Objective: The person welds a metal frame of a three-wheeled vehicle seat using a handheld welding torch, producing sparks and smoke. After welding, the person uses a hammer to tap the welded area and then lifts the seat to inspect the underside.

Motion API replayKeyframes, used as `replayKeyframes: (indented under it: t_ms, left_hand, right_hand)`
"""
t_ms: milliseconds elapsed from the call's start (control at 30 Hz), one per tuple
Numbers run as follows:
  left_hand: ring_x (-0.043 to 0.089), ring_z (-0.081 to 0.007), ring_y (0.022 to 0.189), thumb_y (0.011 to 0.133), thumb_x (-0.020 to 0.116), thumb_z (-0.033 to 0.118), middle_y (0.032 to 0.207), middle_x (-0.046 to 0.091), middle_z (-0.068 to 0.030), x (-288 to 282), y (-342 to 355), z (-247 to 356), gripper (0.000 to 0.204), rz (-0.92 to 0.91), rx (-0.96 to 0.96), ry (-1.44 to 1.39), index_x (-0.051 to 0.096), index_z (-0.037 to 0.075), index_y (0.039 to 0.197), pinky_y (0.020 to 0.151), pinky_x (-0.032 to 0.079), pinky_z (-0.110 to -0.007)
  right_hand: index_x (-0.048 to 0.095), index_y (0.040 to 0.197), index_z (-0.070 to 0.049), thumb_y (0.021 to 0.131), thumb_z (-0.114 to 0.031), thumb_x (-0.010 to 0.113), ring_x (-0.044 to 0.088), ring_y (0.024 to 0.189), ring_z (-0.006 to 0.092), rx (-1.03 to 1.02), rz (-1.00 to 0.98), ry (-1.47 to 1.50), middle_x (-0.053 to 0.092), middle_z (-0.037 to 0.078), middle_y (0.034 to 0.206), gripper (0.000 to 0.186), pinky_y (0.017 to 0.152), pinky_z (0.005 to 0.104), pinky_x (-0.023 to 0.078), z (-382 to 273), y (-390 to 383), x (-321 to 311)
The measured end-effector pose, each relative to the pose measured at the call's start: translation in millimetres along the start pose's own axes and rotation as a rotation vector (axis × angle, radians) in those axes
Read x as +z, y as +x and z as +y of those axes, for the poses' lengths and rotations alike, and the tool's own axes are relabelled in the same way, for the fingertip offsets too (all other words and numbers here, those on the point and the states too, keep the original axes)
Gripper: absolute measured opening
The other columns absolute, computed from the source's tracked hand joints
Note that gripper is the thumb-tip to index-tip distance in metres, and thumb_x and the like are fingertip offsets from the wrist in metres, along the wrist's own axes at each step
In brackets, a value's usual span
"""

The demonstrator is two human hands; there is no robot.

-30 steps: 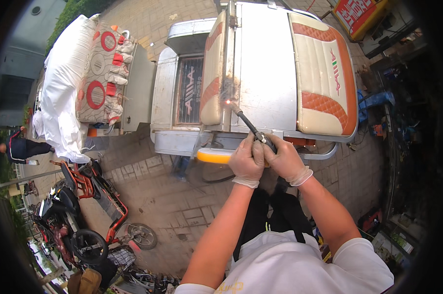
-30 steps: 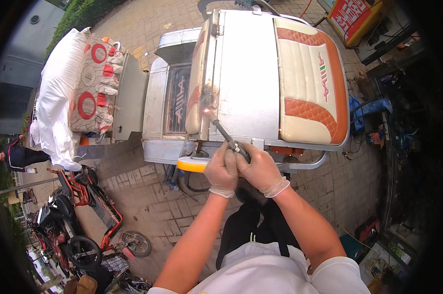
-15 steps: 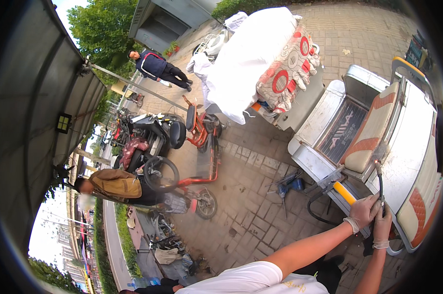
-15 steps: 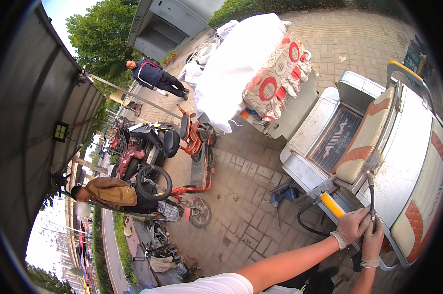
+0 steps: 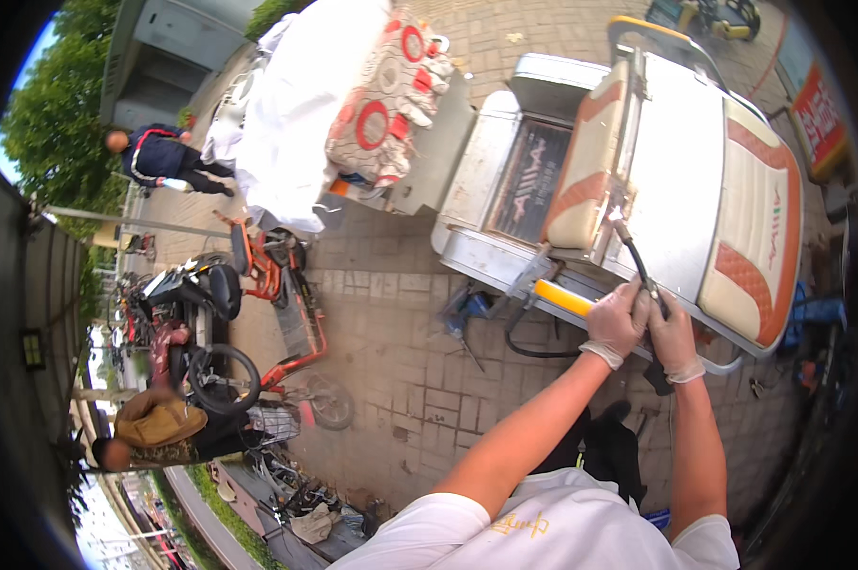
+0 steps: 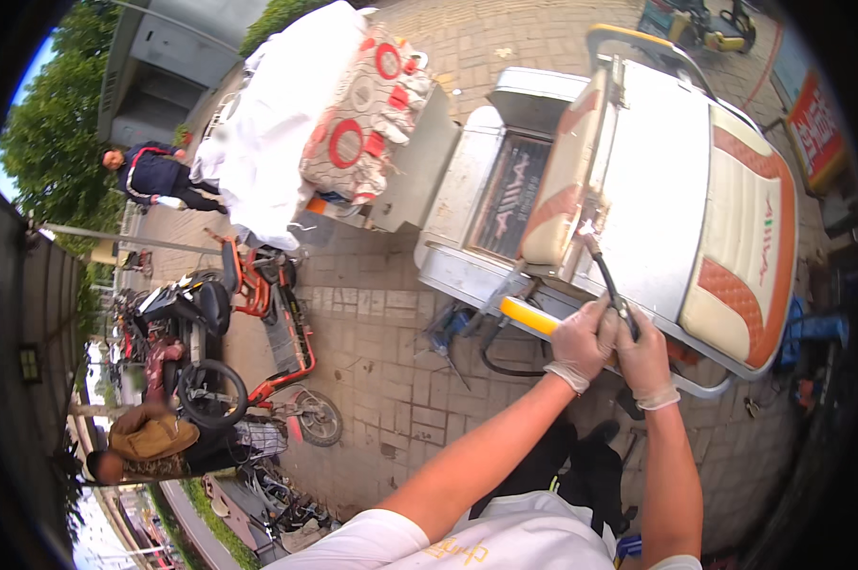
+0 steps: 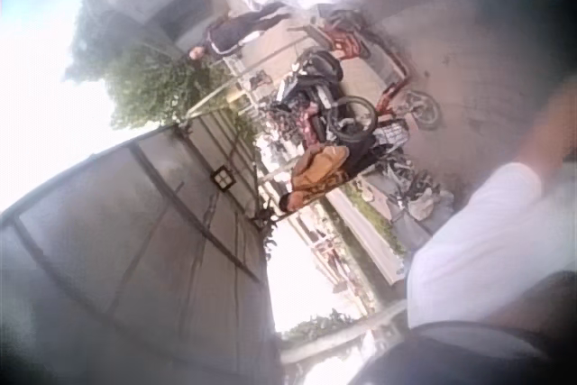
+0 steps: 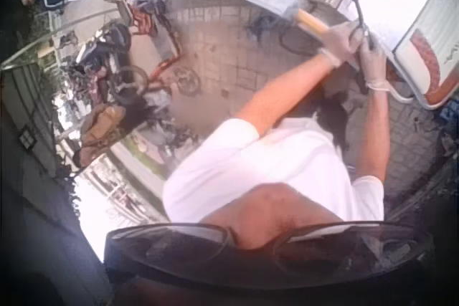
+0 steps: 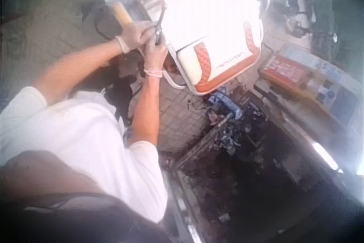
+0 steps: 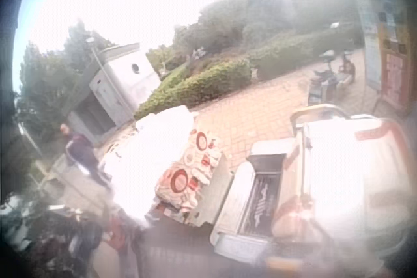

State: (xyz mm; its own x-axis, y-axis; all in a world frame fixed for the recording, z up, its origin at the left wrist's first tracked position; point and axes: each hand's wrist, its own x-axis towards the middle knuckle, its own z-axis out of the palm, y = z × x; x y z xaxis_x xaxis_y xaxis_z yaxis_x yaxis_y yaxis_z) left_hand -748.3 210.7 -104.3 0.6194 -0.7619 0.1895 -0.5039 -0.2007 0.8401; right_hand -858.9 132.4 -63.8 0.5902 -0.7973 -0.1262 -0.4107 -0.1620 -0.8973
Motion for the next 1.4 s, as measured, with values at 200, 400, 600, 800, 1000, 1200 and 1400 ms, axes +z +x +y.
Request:
replayKeyframes:
  t_ms: [200, 400, 600, 800, 1000, 1200, 1400]
  left_hand:
    - [0.074, -0.0344, 0.083, 0.1, 0.059, 0.034, 0.098, 0.076, -0.0113, -8.3, 5.3, 7.8, 0.036, -0.012, 0.044, 0.059, 0.074, 0.009, 0.12, 0.073, 0.059, -0.043]
    - [0.071, -0.0365, 0.085, 0.102, 0.056, 0.035, 0.099, 0.074, -0.0116, -6.1, 3.5, 3.7, 0.038, 0.009, 0.058, 0.035, 0.071, 0.009, 0.125, 0.073, 0.057, -0.046]
    - [0.072, -0.0362, 0.085, 0.102, 0.056, 0.036, 0.099, 0.075, -0.0109, -3.9, 3.6, 2.6, 0.039, 0.043, 0.067, 0.042, 0.071, 0.009, 0.126, 0.074, 0.057, -0.046]
    - [0.072, -0.0358, 0.083, 0.103, 0.055, 0.036, 0.098, 0.074, -0.0109, -4.2, 4.8, 5.0, 0.04, 0.036, 0.048, 0.039, 0.071, 0.009, 0.128, 0.072, 0.057, -0.045]
    - [0.072, -0.0344, 0.083, 0.103, 0.055, 0.035, 0.097, 0.075, -0.0105, -5.7, 4.7, 6.7, 0.04, 0.004, 0.01, 0.073, 0.071, 0.009, 0.129, 0.071, 0.058, -0.044]
    - [0.072, -0.0349, 0.084, 0.102, 0.057, 0.034, 0.099, 0.075, -0.0117, -4.9, 3.4, 2.7, 0.039, 0.026, 0.066, 0.018, 0.072, 0.008, 0.127, 0.073, 0.058, -0.045]
    - [0.073, -0.031, 0.084, 0.101, 0.061, 0.044, 0.095, 0.075, -0.008, -7.5, 2.9, 0.8, 0.043, -0.014, 0.093, -0.061, 0.074, 0.009, 0.123, 0.072, 0.057, -0.041]
  right_hand:
    - [0.066, 0.129, 0.004, 0.098, -0.027, 0.066, 0.072, 0.095, 0.0472, 0.149, -0.006, -0.048, 0.072, 0.032, 0.098, 0.044, 0.083, 0.0459, 0.057, -20.4, -8.7, -6.3]
    - [0.066, 0.126, 0.004, 0.097, -0.027, 0.067, 0.071, 0.089, 0.0479, 0.155, -0.004, 0.01, 0.07, 0.032, 0.093, 0.042, 0.076, 0.0461, 0.058, -20.3, -7.1, -4.5]
    - [0.066, 0.126, 0.005, 0.097, -0.027, 0.067, 0.071, 0.088, 0.048, 0.12, 0.0, -0.012, 0.07, 0.033, 0.092, 0.043, 0.077, 0.0465, 0.057, -19.0, -4.5, -4.1]
    - [0.066, 0.125, 0.005, 0.097, -0.028, 0.068, 0.071, 0.088, 0.048, 0.108, -0.012, -0.027, 0.07, 0.032, 0.091, 0.044, 0.076, 0.0468, 0.057, -16.0, -3.7, -4.2]
    - [0.065, 0.124, 0.007, 0.096, -0.027, 0.068, 0.071, 0.085, 0.0476, 0.085, 0.012, -0.054, 0.069, 0.032, 0.088, 0.044, 0.074, 0.0466, 0.057, -11.5, -3.4, -2.3]
    - [0.065, 0.126, 0.006, 0.095, -0.026, 0.068, 0.071, 0.087, 0.0472, 0.151, -0.009, 0.004, 0.07, 0.032, 0.092, 0.044, 0.076, 0.0457, 0.057, -18.9, -6.3, -4.3]
    - [0.064, 0.13, 0.007, 0.098, -0.024, 0.069, 0.07, 0.066, 0.0256, 0.12, 0.093, -0.007, 0.073, 0.02, 0.083, 0.044, 0.066, 0.0368, 0.056, -26.4, -30.2, -15.8]
